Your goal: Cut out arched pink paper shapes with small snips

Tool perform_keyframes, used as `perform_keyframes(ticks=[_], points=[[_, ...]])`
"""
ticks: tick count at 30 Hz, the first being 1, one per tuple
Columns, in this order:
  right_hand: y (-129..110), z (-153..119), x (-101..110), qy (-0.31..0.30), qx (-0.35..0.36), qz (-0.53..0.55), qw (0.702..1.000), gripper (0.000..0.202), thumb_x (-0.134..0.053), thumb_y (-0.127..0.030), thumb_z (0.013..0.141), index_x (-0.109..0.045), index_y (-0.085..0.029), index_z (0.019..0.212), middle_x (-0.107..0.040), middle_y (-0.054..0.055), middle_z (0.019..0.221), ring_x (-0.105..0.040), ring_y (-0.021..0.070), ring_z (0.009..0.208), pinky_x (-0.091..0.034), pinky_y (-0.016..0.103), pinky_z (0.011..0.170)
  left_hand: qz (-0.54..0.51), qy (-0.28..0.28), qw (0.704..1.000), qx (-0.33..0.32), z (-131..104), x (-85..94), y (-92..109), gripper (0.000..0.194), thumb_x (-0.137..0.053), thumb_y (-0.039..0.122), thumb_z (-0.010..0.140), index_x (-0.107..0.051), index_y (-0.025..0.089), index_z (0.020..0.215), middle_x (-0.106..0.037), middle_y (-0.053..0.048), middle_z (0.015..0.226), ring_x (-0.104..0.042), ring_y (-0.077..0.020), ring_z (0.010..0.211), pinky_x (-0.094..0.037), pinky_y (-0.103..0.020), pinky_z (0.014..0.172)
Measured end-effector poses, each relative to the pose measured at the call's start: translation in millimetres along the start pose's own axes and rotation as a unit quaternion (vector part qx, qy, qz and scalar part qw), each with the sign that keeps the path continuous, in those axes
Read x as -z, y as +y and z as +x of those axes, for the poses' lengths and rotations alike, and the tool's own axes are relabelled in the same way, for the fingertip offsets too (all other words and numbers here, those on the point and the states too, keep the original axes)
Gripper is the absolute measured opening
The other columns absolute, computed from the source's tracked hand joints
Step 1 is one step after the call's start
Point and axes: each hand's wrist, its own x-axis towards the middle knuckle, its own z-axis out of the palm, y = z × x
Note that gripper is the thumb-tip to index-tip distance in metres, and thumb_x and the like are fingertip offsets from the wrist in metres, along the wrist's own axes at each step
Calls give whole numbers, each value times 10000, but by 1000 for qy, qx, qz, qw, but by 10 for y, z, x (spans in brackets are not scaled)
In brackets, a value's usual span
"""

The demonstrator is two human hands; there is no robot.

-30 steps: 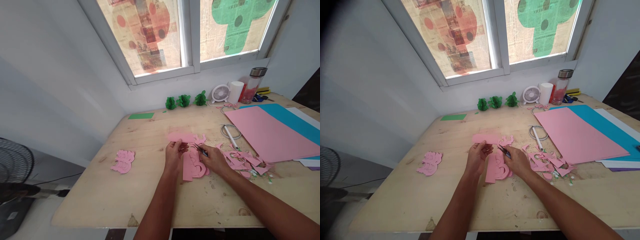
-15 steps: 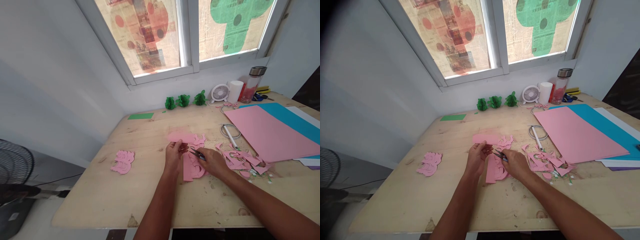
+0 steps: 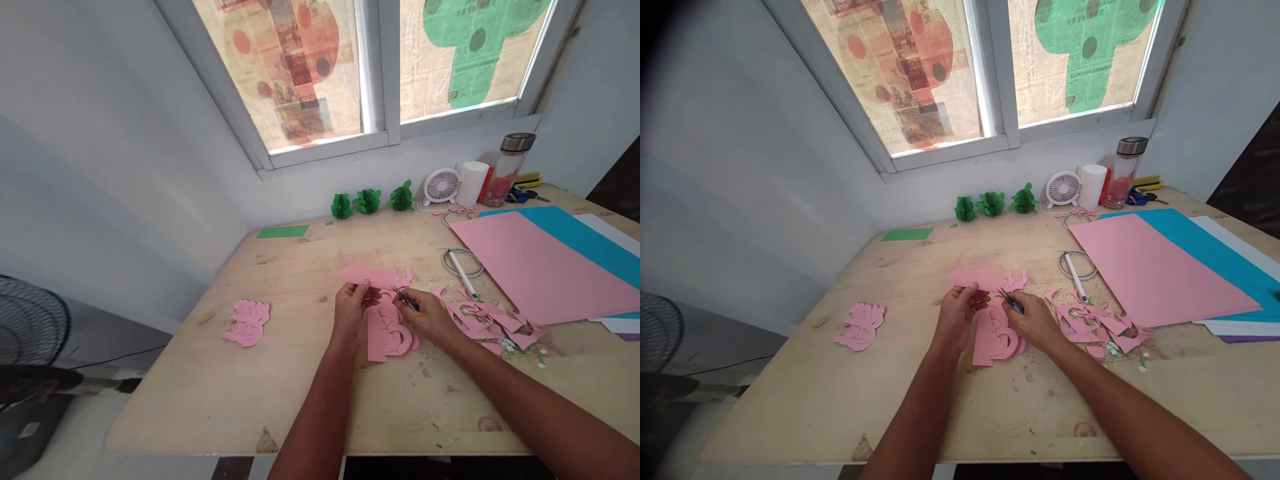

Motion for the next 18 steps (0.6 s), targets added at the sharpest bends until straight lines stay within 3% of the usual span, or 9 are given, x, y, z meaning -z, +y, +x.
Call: perform_keyframes(ticks=[12,18], points=[[-113,-47,34,-38,23,95,995,320,-437,-440,863,-550,-181,713,-560,-15,583,-513,135,508,-372,247,496,35,-45,998,-9,-28,5,-4,199,-688,309,661,-644,121,707,-662,-57,639,-600,-135,567,-453,-268,601],[-127,-61,37,-47,27,87,995,320,-425,-435,872,-519,-192,685,-547,-17,573,-513,141,524,-391,254,517,26,-24,999,-14,-14,2,-13,225,-696,335,655,-641,120,698,-657,-60,632,-593,-132,559,-450,-260,590]])
